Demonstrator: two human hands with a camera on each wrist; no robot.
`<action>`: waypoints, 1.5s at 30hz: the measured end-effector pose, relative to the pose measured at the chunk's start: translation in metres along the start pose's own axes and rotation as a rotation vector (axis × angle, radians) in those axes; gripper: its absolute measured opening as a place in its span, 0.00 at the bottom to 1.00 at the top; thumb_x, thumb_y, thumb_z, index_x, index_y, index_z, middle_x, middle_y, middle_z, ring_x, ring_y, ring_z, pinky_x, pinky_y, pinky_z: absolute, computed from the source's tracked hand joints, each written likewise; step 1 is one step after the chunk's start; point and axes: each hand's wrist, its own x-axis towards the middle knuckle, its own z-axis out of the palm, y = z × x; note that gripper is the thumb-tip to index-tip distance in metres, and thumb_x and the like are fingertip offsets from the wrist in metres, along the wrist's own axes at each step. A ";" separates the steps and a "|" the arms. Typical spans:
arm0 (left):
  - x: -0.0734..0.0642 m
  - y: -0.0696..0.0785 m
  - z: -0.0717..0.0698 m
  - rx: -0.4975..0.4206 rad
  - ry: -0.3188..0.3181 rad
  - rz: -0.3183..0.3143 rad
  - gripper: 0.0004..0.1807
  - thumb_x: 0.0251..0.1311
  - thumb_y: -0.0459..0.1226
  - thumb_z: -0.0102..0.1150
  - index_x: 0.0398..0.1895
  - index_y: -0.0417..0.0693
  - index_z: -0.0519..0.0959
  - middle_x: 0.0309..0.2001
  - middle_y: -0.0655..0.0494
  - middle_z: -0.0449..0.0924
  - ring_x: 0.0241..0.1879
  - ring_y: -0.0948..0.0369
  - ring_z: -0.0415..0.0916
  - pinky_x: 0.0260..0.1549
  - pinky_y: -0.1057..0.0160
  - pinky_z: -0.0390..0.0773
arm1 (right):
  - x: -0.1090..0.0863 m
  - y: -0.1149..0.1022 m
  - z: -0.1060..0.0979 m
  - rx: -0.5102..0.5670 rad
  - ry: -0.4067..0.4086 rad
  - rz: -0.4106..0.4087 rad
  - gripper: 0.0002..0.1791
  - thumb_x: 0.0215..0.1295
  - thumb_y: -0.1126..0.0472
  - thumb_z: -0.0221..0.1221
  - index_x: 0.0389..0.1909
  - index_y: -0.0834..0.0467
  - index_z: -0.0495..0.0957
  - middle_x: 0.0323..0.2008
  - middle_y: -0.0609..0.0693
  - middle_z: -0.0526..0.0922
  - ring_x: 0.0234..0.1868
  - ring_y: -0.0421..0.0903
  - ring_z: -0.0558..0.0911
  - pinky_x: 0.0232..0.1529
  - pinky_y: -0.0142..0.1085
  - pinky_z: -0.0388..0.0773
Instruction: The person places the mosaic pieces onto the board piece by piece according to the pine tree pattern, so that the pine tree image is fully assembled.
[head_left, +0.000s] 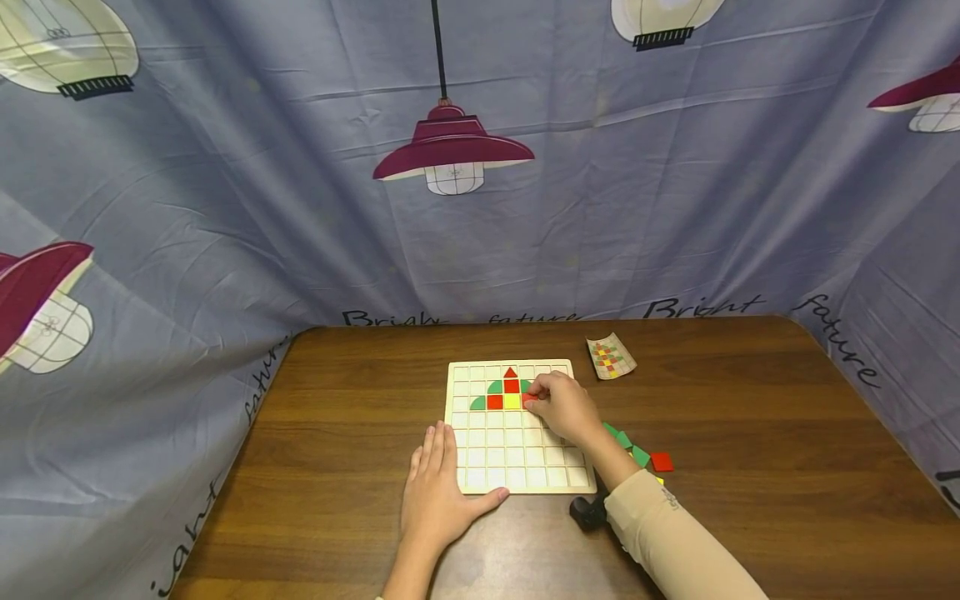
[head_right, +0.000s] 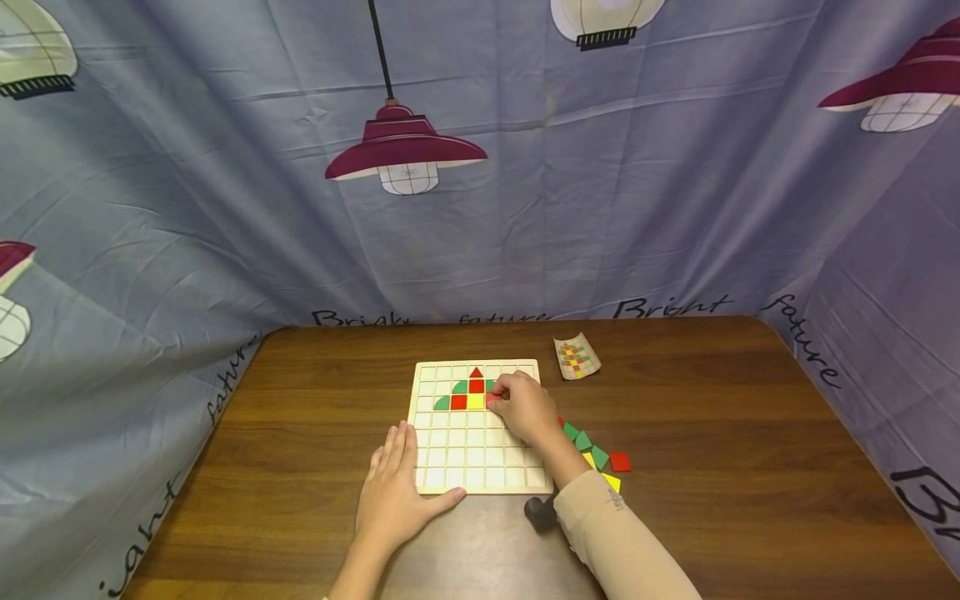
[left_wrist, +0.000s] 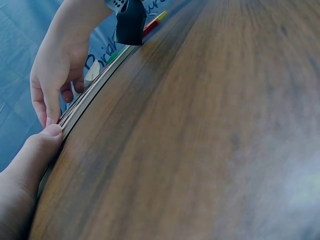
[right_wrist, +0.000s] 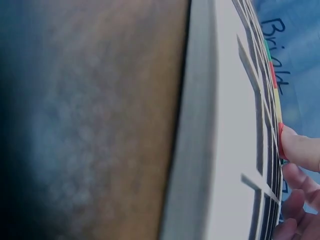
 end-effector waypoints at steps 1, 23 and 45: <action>0.000 0.000 0.000 -0.001 0.000 0.001 0.72 0.38 0.83 0.49 0.78 0.40 0.54 0.79 0.47 0.50 0.80 0.52 0.45 0.77 0.49 0.53 | 0.000 0.000 0.000 -0.008 0.001 -0.001 0.05 0.59 0.55 0.70 0.33 0.48 0.84 0.33 0.44 0.78 0.31 0.42 0.75 0.33 0.35 0.71; 0.001 0.003 -0.001 -0.006 -0.016 -0.008 0.73 0.38 0.83 0.49 0.78 0.40 0.54 0.79 0.47 0.50 0.80 0.52 0.45 0.77 0.49 0.52 | -0.005 0.000 -0.002 -0.050 -0.015 -0.003 0.05 0.59 0.57 0.70 0.35 0.52 0.86 0.35 0.45 0.80 0.33 0.42 0.78 0.35 0.37 0.76; -0.001 0.001 0.000 0.007 -0.007 -0.002 0.73 0.37 0.83 0.49 0.78 0.41 0.52 0.79 0.47 0.50 0.80 0.52 0.45 0.77 0.49 0.51 | -0.040 0.074 -0.085 -0.038 -0.065 0.002 0.12 0.67 0.62 0.62 0.49 0.60 0.83 0.37 0.50 0.82 0.40 0.47 0.78 0.44 0.45 0.77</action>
